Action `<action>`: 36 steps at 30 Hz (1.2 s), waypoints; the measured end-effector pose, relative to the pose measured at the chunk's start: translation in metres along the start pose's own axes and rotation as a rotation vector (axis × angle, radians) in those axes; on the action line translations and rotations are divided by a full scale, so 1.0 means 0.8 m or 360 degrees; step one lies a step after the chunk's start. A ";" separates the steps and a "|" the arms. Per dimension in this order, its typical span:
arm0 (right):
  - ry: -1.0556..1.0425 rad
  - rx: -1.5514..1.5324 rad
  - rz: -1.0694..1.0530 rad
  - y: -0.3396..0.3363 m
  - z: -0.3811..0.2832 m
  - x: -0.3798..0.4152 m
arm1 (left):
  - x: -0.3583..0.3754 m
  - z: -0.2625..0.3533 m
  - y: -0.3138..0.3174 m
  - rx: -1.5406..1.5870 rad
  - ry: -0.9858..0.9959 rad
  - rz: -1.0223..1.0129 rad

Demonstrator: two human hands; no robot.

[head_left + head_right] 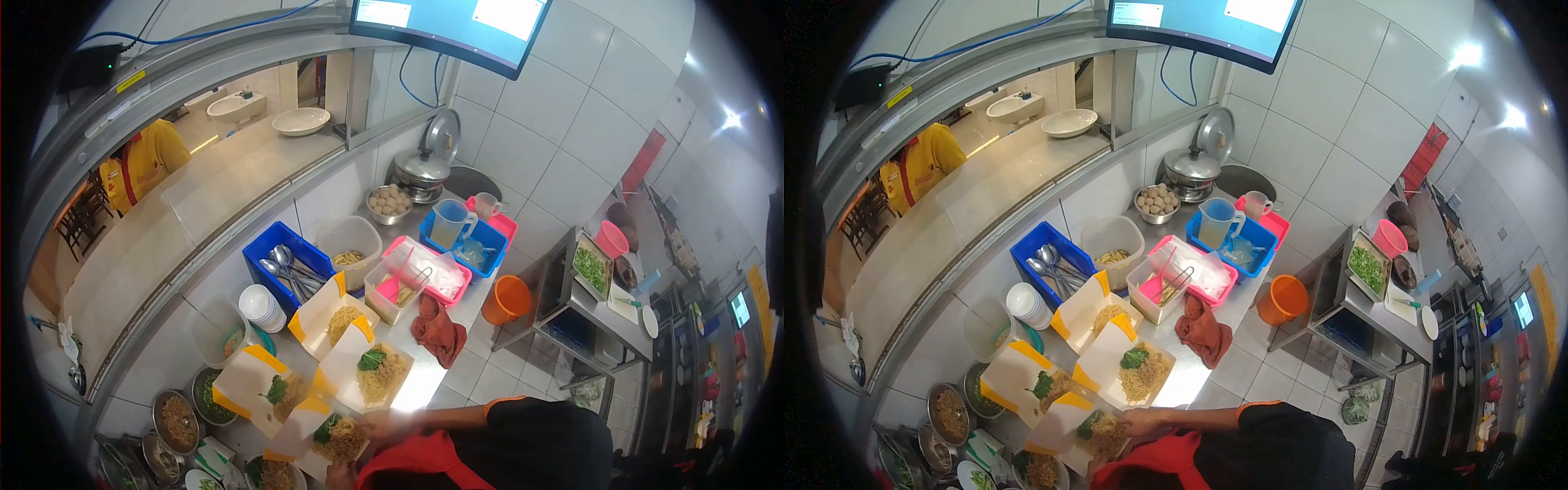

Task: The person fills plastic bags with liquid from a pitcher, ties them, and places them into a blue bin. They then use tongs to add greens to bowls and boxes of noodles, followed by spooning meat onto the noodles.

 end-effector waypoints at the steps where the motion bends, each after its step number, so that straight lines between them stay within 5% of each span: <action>1: 0.0033 -0.0035 -0.0049 -0.003 -0.005 0.005 | 0.001 -0.001 0.001 0.0001 -0.0001 -0.0003; 5: 0.0049 -0.0068 -0.0048 0.016 0.016 -0.004 | -0.002 0.000 0.003 -0.0013 0.0008 -0.0009; 8: -0.0360 0.0320 0.0128 0.022 0.006 -0.008 | -0.002 -0.001 0.005 -0.0023 0.0013 -0.0013; 10: -0.0038 0.0057 0.0109 0.017 0.021 -0.009 | -0.001 -0.002 0.006 -0.0031 0.0016 -0.0019; 13: 0.0021 0.0011 -0.0035 0.021 0.022 -0.014 | -0.002 -0.003 0.007 -0.0043 0.0031 -0.0021; 26: 0.0015 0.0046 -0.0087 0.030 0.033 -0.020 | -0.009 -0.017 0.017 -0.0168 0.0228 -0.0079; 29: -0.0043 0.0017 0.0048 0.014 0.019 -0.011 | -0.009 -0.082 0.023 0.0046 -0.0148 -0.0034; 36: 0.0037 0.0055 -0.0051 0.008 0.015 -0.004 | -0.007 -0.067 0.025 0.0075 -0.0088 -0.0019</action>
Point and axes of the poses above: each hand's wrist, its own x-axis away from the middle knuckle, its own y-axis out of the palm, z = x × y, the point moved 9 cm from there along -x, towards the middle knuckle, and after that the axes turned 14 degrees about x, right-handed, at the moved point
